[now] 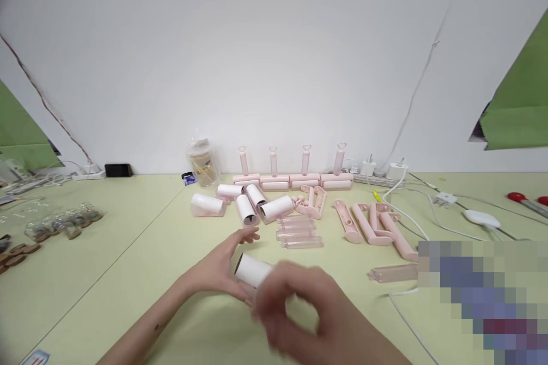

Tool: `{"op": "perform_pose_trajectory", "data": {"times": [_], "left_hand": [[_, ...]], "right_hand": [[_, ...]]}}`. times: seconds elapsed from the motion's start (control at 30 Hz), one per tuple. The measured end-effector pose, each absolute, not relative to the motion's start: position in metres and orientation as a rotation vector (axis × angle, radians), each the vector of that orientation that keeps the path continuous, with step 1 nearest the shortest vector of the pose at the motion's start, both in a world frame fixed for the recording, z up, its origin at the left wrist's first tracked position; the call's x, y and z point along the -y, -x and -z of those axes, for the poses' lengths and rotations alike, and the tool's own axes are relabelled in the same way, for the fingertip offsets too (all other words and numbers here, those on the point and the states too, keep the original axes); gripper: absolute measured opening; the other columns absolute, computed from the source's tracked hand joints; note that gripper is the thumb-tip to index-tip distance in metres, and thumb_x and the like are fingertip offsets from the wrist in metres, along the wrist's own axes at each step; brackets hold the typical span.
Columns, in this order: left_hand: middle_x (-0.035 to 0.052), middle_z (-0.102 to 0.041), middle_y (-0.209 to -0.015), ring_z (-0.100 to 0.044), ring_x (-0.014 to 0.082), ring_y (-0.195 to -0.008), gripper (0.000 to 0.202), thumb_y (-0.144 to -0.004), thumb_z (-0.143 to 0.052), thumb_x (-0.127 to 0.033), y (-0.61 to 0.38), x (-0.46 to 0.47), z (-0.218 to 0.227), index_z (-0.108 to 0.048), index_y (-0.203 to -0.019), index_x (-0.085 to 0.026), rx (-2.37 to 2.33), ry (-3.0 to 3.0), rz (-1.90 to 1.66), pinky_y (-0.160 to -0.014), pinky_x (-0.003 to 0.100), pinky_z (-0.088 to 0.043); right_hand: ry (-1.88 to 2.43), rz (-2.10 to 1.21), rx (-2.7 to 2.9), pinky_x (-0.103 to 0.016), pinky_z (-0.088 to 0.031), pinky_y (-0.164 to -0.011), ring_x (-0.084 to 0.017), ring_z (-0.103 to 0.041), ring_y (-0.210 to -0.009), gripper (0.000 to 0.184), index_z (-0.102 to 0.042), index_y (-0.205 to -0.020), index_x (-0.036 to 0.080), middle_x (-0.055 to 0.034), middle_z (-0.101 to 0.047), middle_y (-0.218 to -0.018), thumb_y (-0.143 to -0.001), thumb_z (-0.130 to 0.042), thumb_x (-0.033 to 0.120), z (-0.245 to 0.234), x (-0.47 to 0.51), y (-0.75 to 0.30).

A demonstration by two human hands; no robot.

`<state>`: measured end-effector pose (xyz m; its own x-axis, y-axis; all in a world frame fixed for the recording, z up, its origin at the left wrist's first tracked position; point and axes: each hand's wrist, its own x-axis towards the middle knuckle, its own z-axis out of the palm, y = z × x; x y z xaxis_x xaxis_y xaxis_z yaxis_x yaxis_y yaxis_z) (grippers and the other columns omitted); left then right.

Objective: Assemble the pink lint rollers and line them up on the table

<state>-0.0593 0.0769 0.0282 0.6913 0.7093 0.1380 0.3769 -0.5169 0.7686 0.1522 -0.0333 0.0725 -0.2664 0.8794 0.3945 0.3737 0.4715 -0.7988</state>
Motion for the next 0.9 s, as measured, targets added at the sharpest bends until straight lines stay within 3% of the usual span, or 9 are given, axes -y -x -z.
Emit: {"op": "perform_pose_trajectory", "data": {"times": [0.1, 0.2, 0.3, 0.4, 0.57, 0.8, 0.9], "left_hand": [[0.0103, -0.044, -0.124, -0.046, 0.0256, -0.112, 0.104, -0.049, -0.081, -0.033, 0.067, -0.079, -0.011, -0.02, -0.132, -0.026, -0.757, -1.914, -0.449, -0.091, 0.038, -0.038], [0.0057, -0.051, -0.11, -0.053, 0.021, -0.097, 0.071, -0.061, -0.074, -0.028, 0.064, -0.077, 0.007, -0.035, -0.121, -0.023, -0.747, -1.803, -0.45, -0.08, 0.033, -0.044], [0.0036, -0.054, -0.101, -0.053, 0.0202, -0.091, 0.049, -0.065, -0.07, -0.031, 0.056, -0.073, 0.016, -0.044, -0.106, -0.02, -0.827, -1.788, -0.551, -0.075, 0.031, -0.044], [0.0034, -0.053, -0.1, -0.053, 0.0208, -0.091, 0.048, -0.063, -0.071, -0.031, 0.054, -0.071, 0.015, -0.046, -0.103, -0.02, -0.885, -1.805, -0.585, -0.075, 0.031, -0.044], [0.0024, -0.054, -0.101, -0.053, 0.0214, -0.093, 0.044, -0.064, -0.068, -0.027, 0.069, -0.082, 0.003, -0.048, -0.103, -0.022, -0.986, -1.875, -0.657, -0.076, 0.031, -0.044], [0.0035, -0.049, -0.109, -0.049, 0.0194, -0.101, 0.049, -0.068, -0.065, -0.025, 0.088, -0.1, -0.011, -0.039, -0.109, -0.024, -1.052, -1.904, -0.877, -0.089, 0.034, -0.038], [0.0042, -0.051, -0.104, -0.051, 0.0183, -0.096, 0.055, -0.068, -0.067, -0.028, 0.094, -0.101, -0.018, -0.032, -0.109, -0.025, -0.983, -1.828, -0.991, -0.085, 0.033, -0.039]], "right_hand": [[1.178, -0.632, 2.011, -0.032, -0.049, -0.072, -0.019, -0.058, -0.083, 0.016, -0.059, -0.097, 0.026, -0.0023, -0.062, -0.088, -0.081, -0.055, 0.025, -0.055, -0.007, -0.139], [1.341, -0.435, 2.093, -0.041, -0.045, -0.083, -0.026, -0.051, -0.101, 0.043, -0.052, -0.114, 0.026, -0.0076, -0.056, -0.107, -0.073, -0.063, 0.033, -0.025, -0.022, -0.129], [1.4, -0.394, 2.08, -0.045, -0.041, -0.088, -0.029, -0.047, -0.107, 0.041, -0.055, -0.111, 0.028, -0.0082, -0.054, -0.109, -0.072, -0.064, 0.036, -0.004, -0.023, -0.125], [1.379, -0.519, 1.889, -0.045, -0.038, -0.092, -0.029, -0.046, -0.111, 0.035, -0.056, -0.105, 0.028, -0.0068, -0.054, -0.111, -0.072, -0.063, 0.038, -0.003, -0.025, -0.131], [1.34, -0.661, 1.474, -0.037, -0.045, -0.083, -0.024, -0.055, -0.1, 0.034, -0.044, -0.107, 0.025, -0.007, -0.057, -0.107, -0.078, -0.052, 0.042, -0.019, -0.033, -0.16], [1.648, -0.7, 1.771, -0.039, -0.043, -0.083, -0.023, -0.057, -0.091, 0.029, -0.045, -0.101, 0.025, -0.0025, -0.06, -0.097, -0.074, -0.054, 0.03, -0.021, -0.032, -0.165], [1.62, -0.733, 1.816, -0.041, -0.042, -0.085, -0.025, -0.052, -0.104, 0.046, -0.039, -0.117, 0.028, -0.0054, -0.053, -0.114, -0.076, -0.055, 0.037, -0.024, -0.028, -0.165]]}}
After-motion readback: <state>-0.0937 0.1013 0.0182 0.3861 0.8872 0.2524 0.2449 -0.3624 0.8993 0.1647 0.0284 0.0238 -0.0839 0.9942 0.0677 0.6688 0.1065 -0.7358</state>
